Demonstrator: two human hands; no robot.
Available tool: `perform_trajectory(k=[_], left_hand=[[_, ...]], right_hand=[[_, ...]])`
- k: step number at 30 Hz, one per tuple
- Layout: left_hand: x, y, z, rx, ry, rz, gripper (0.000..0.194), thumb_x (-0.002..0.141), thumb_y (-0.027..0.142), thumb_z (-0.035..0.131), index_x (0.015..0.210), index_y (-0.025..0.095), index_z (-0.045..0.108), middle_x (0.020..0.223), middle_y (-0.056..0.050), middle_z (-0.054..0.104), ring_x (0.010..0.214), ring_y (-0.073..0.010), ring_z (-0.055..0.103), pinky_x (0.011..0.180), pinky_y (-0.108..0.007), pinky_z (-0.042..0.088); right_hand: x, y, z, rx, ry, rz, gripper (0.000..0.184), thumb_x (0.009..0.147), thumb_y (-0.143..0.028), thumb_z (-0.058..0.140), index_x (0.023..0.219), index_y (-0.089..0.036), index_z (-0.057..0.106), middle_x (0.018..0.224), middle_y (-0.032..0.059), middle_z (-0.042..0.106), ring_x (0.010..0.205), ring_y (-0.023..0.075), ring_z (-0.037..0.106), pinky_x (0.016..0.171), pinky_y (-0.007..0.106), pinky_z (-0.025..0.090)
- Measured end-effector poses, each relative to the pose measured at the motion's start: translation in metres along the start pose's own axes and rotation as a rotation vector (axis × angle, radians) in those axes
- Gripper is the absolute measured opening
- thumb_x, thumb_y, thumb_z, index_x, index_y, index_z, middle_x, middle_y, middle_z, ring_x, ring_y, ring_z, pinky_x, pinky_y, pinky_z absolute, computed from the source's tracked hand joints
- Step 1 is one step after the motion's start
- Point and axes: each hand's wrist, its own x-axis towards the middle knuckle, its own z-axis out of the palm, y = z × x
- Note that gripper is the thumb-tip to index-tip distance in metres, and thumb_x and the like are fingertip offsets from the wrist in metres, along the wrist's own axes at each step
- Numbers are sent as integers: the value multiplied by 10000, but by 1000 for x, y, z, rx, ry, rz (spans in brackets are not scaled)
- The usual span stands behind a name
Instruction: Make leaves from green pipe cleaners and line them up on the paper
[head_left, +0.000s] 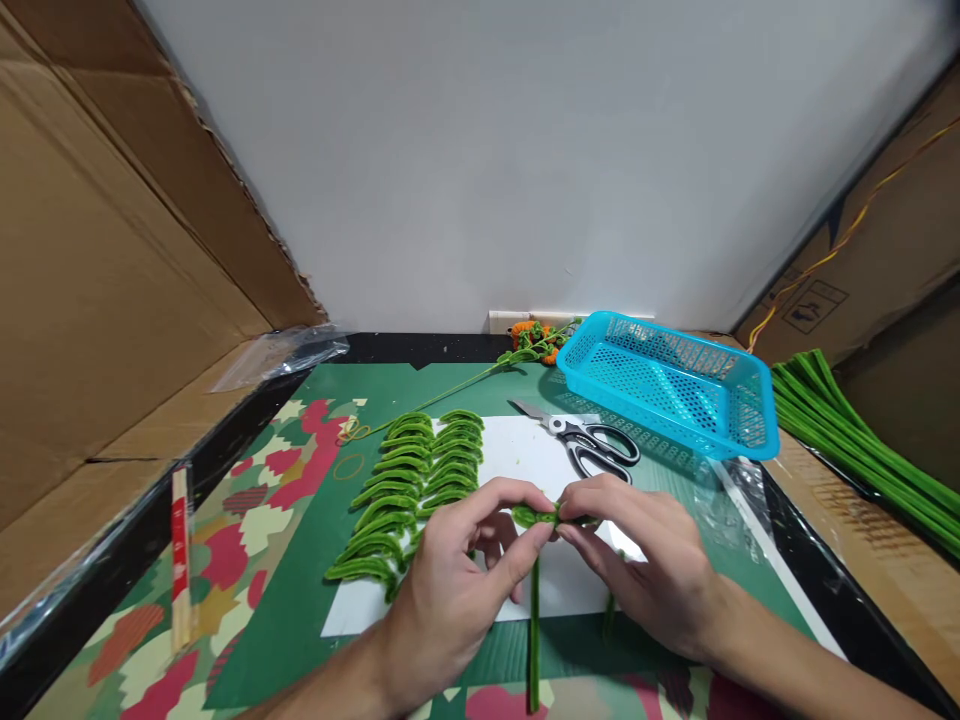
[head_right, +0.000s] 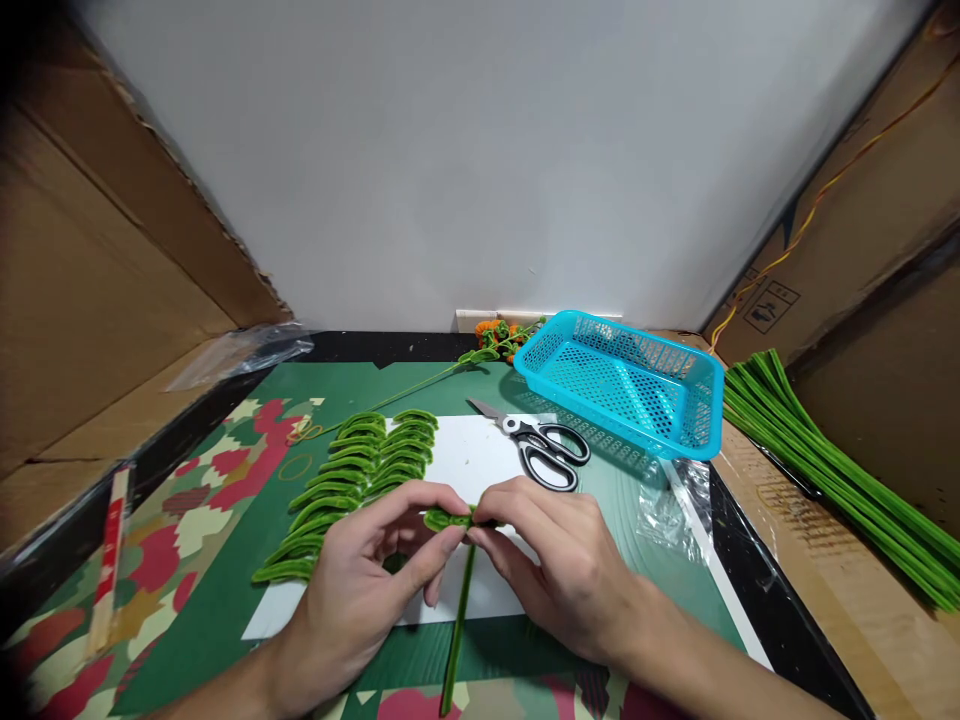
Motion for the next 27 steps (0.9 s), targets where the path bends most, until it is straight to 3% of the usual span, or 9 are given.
perform_trajectory(k=[9, 15, 19, 23, 27], left_hand=[[1, -3, 2, -49, -3, -30, 180, 995, 417, 713, 1090, 271, 669, 638, 85, 606, 509, -82, 606, 518, -171, 461], [2, 1, 2, -92, -62, -35, 178, 1008, 425, 690, 1045, 250, 683, 696, 68, 615, 541, -91, 620, 539, -191, 470], [0, 7, 1, 14, -109, 25, 203, 1039, 411, 629, 1033, 229, 719, 729, 42, 630, 581, -102, 614, 615, -222, 487], [0, 11, 1, 88, -88, 71, 224, 1042, 390, 611, 979, 205, 721, 689, 39, 610, 561, -107, 590, 618, -239, 468], [1, 11, 3, 117, -76, 39, 256, 1029, 403, 609, 935, 189, 713, 664, 31, 591, 573, -127, 565, 599, -260, 439]], right_hand=[[-2, 1, 0, -114, 37, -52, 158, 1001, -30, 594, 1103, -140, 642, 899, 72, 723, 779, 165, 698, 653, 262, 567], [-9, 0, -3, -309, 184, -166, 252, 944, 0, 651, 1110, -164, 744, 1196, 139, 718, 989, 179, 740, 747, 257, 613], [-7, -2, -1, -224, 126, -221, 289, 953, 1, 627, 1189, -144, 710, 1054, 122, 755, 1042, 224, 738, 837, 337, 644], [-1, -6, 3, -84, 111, -79, 315, 963, -18, 624, 1248, -150, 647, 989, 112, 758, 933, 229, 722, 803, 385, 636], [1, -9, 5, -51, 43, 31, 180, 977, -54, 602, 1113, -165, 643, 922, 94, 719, 870, 225, 668, 760, 385, 595]])
